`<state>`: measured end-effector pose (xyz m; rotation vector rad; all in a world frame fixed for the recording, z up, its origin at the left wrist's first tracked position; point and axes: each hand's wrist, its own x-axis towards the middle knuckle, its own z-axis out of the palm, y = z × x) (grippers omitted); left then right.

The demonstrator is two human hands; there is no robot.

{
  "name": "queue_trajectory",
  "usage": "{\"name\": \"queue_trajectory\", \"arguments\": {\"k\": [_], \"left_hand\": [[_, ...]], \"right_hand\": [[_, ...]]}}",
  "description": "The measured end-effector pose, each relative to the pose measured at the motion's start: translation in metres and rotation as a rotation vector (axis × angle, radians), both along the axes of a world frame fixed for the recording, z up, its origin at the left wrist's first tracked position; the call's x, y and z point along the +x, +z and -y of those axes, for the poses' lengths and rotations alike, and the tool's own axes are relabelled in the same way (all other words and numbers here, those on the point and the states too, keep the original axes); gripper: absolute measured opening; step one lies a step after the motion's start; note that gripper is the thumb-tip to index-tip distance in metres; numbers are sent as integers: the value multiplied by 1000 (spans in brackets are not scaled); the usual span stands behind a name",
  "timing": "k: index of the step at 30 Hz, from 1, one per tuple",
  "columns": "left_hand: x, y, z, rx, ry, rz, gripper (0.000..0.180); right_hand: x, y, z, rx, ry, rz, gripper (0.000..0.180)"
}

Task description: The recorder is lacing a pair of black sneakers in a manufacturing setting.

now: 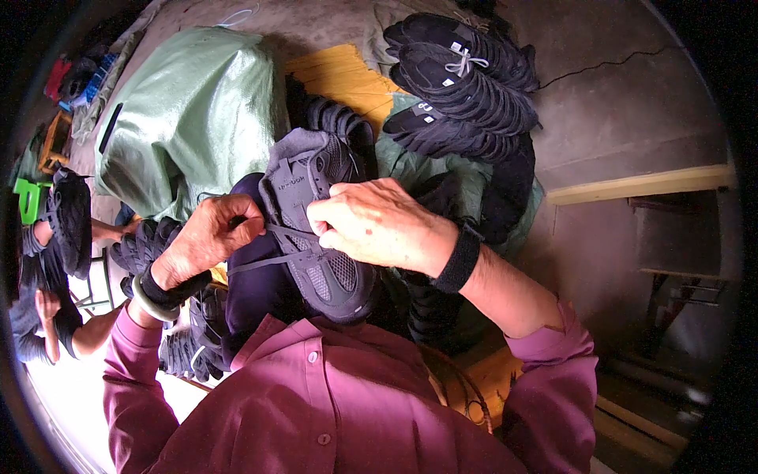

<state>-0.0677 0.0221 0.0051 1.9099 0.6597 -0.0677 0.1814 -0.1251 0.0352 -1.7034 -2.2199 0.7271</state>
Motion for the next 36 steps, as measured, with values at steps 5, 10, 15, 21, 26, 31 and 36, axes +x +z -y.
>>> {"name": "queue_trajectory", "arguments": {"k": [5,10,15,21,26,31,36], "left_hand": [[-18,-29,3,820,93,249,17],[-15,-7,38,442,131,233,18],[-4,-2,43,135,53,80,18],[-29,-23,36,-55,-5,89,17],[-46,-36,39,-37,-27,121,18],[-70,-40,48,-46,47,146,19],[-79,-59,55,-185,189,196,20]], "right_hand": [[-5,-3,2,7,-52,-44,14],[-3,-2,5,-26,-92,-185,13],[-9,10,-1,68,-168,-176,10],[-32,18,-7,124,-74,-272,10],[-55,6,-5,143,-85,-315,5],[-70,-14,-6,253,-96,-269,6],[-76,-29,-6,384,-115,-163,10]]}}
